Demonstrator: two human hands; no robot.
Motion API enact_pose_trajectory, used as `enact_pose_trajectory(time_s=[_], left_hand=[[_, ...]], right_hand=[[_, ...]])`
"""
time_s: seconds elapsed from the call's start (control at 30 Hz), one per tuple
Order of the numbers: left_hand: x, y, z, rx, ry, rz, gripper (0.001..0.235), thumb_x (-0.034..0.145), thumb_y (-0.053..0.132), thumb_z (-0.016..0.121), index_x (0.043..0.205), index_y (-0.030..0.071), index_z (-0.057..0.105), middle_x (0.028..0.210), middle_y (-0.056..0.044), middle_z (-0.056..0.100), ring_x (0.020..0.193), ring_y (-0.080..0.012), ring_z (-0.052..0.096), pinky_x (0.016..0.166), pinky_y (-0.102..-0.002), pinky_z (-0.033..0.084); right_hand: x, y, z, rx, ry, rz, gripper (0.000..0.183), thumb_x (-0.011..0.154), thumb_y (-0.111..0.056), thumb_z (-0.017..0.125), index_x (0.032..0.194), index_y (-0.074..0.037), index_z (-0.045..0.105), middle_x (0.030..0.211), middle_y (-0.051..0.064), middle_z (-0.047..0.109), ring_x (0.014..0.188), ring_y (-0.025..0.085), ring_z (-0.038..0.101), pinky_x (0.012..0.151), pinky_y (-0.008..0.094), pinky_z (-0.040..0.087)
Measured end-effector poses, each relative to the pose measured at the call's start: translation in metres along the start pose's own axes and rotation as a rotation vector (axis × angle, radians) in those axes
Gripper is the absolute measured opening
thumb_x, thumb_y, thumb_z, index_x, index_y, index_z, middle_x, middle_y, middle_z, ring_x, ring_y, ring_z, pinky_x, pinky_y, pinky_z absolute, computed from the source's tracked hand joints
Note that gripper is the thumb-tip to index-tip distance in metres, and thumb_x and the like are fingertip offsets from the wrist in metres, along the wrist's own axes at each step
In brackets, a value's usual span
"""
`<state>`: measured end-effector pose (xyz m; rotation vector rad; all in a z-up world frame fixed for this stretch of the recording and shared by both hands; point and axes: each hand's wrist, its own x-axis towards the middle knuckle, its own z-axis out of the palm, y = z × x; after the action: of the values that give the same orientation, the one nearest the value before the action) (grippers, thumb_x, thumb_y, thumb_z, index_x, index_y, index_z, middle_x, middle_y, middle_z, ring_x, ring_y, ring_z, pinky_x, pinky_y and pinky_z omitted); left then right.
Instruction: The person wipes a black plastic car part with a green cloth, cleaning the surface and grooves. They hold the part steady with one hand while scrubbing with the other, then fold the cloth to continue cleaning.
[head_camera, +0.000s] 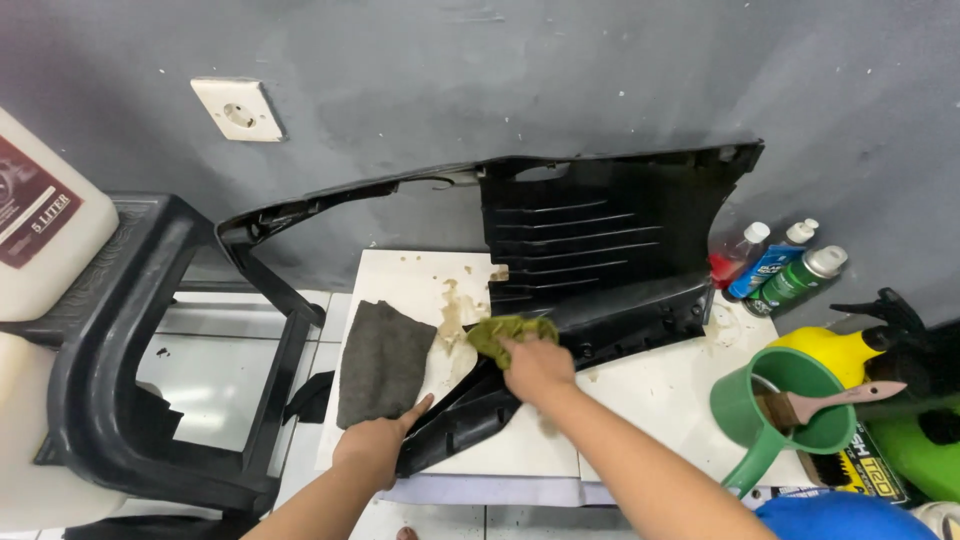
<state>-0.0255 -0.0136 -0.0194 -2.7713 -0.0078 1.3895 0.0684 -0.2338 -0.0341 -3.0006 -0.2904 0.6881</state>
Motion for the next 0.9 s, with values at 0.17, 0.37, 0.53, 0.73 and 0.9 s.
enact_pose_trajectory(time_s=[0.17, 0.37, 0.53, 0.73, 0.9], left_hand=[[0.005, 0.0, 0.001, 0.008, -0.001, 0.021, 0.127, 0.086, 0.004, 0.069, 0.155, 0.054, -0.025, 0.106, -0.003, 0.065, 0.089, -0.0229, 0.065, 0.07, -0.036, 0.055], [0.004, 0.001, -0.001, 0.04, 0.008, 0.039, 0.125, 0.086, 0.003, 0.067, 0.156, 0.051, -0.024, 0.105, -0.003, 0.067, 0.089, -0.0248, 0.066, 0.071, -0.037, 0.056], [0.007, -0.001, -0.004, 0.022, 0.027, 0.032, 0.123, 0.086, 0.004, 0.065, 0.156, 0.054, -0.023, 0.109, -0.002, 0.067, 0.095, -0.0247, 0.067, 0.077, -0.037, 0.056], [0.0, 0.006, -0.008, 0.052, -0.023, 0.019, 0.124, 0.088, 0.0, 0.063, 0.156, 0.051, -0.028, 0.09, -0.003, 0.067, 0.072, -0.0209, 0.063, 0.058, -0.034, 0.052], [-0.005, 0.007, -0.011, 0.05, -0.021, 0.018, 0.122, 0.086, -0.004, 0.059, 0.157, 0.052, -0.023, 0.091, -0.002, 0.065, 0.073, -0.0198, 0.061, 0.058, -0.031, 0.051]], right_hand=[[0.008, 0.034, -0.021, 0.172, 0.014, 0.197, 0.056, 0.097, -0.028, 0.039, 0.153, -0.035, 0.04, 0.126, 0.009, 0.066, 0.11, 0.032, 0.066, 0.089, 0.044, 0.055], [-0.001, 0.004, -0.023, 0.239, -0.071, 0.228, 0.028, 0.093, -0.017, 0.046, 0.117, -0.017, 0.061, 0.104, 0.007, 0.069, 0.094, 0.028, 0.067, 0.076, 0.039, 0.056], [-0.01, -0.018, -0.022, 0.265, -0.146, 0.209, 0.024, 0.09, -0.014, 0.045, 0.092, -0.011, 0.069, 0.096, 0.007, 0.071, 0.087, 0.026, 0.068, 0.074, 0.035, 0.055], [-0.015, -0.002, -0.052, 0.095, -0.28, 0.224, 0.027, 0.09, -0.019, 0.046, 0.104, -0.012, 0.069, 0.103, 0.004, 0.071, 0.089, 0.025, 0.069, 0.071, 0.033, 0.055], [-0.02, -0.002, -0.02, 0.11, -0.221, 0.231, 0.028, 0.094, -0.023, 0.043, 0.102, -0.013, 0.068, 0.105, 0.007, 0.071, 0.096, 0.029, 0.068, 0.073, 0.037, 0.056]])
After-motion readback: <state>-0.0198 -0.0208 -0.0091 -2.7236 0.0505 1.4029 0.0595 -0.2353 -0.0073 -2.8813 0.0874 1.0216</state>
